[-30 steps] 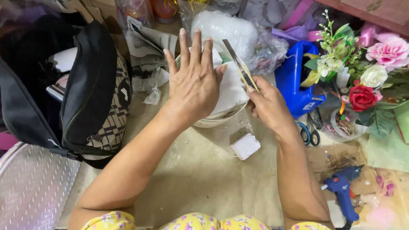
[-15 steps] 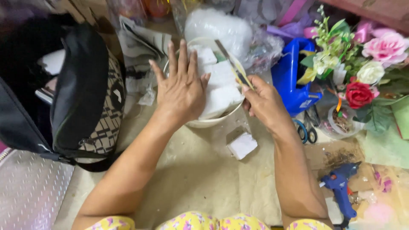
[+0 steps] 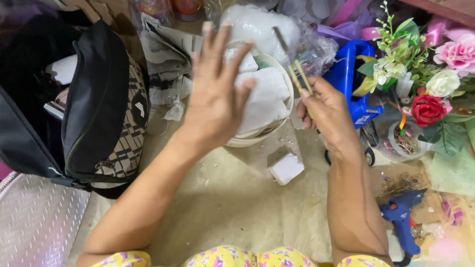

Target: Trimming and fitting pieces of floral foam into a small white basket to prepare for a floral arrangement.

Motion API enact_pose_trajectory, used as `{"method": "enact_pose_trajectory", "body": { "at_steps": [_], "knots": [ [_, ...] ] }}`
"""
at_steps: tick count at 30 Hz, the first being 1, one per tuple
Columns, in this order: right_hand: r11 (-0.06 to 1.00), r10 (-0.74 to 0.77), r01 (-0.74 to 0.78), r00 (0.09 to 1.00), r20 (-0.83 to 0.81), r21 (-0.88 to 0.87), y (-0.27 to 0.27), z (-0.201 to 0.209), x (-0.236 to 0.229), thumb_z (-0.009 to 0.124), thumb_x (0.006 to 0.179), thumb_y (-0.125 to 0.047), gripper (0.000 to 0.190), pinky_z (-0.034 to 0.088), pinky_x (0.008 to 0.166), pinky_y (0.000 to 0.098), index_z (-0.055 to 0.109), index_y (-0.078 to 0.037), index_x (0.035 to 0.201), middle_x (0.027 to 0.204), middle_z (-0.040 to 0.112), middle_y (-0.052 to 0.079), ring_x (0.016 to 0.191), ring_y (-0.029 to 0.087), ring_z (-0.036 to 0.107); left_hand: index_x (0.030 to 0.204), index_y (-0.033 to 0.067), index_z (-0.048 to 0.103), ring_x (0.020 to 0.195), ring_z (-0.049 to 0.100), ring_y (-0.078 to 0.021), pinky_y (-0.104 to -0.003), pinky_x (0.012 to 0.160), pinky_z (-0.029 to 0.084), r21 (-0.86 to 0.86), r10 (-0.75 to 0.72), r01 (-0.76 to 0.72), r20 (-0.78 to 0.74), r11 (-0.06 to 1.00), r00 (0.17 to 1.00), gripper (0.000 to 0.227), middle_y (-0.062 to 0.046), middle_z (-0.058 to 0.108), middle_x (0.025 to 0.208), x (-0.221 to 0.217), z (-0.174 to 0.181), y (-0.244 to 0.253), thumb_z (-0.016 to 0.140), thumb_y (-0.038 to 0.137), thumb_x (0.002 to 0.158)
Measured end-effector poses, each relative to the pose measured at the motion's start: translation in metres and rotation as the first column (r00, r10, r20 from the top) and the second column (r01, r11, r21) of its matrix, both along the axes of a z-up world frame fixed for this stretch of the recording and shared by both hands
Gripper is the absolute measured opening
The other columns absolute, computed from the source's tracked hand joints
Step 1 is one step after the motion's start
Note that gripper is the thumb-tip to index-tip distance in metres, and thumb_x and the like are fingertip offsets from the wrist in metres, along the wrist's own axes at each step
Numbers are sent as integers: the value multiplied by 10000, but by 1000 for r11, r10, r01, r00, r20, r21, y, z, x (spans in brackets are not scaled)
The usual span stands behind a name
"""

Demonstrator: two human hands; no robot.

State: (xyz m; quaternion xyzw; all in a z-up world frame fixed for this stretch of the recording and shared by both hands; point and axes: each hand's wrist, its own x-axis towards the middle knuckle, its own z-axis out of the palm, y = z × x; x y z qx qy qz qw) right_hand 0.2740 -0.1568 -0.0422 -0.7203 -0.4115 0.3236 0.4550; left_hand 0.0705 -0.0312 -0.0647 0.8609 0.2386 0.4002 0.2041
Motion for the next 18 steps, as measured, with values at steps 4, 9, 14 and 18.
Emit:
{"method": "enact_pose_trajectory", "body": {
  "at_steps": [4,9,14,18],
  "knots": [
    [996,-84,86,995,-47,29,-3,-3,11,510,1069,-190,200,365,429,204,610,-140,1235,682,583,27,477,84,478,1691,194,254,1591,-111,-382,-767,1254,107,82,-91,120,-293,989,952,658,-122,-56,1727,19,7,2,400,544,1154],
    [993,-106,110,991,-82,37,-7,3,15,511,1065,-196,269,366,445,192,626,-127,1298,696,583,39,492,84,472,1653,177,123,1538,-145,-391,-706,1187,-27,-167,-194,114,-614,979,765,756,-156,-68,1703,30,11,4,170,607,1033],
    [999,-13,15,999,-51,46,-5,-3,12,538,1058,-131,183,388,421,194,616,-93,1219,748,606,32,489,72,481,1667,186,122,1530,-171,-347,-685,1210,-52,-102,-149,112,-521,988,840,713,-130,-109,1692,22,13,2,232,579,1082],
    [1000,-2,1,999,55,21,0,-12,13,586,993,-197,110,343,434,220,622,-106,1044,790,606,-9,478,75,483,1576,146,453,1595,55,-273,-656,1312,101,-78,10,-14,-55,997,998,528,-71,134,1709,3,9,15,648,138,1085]
  ]
}}
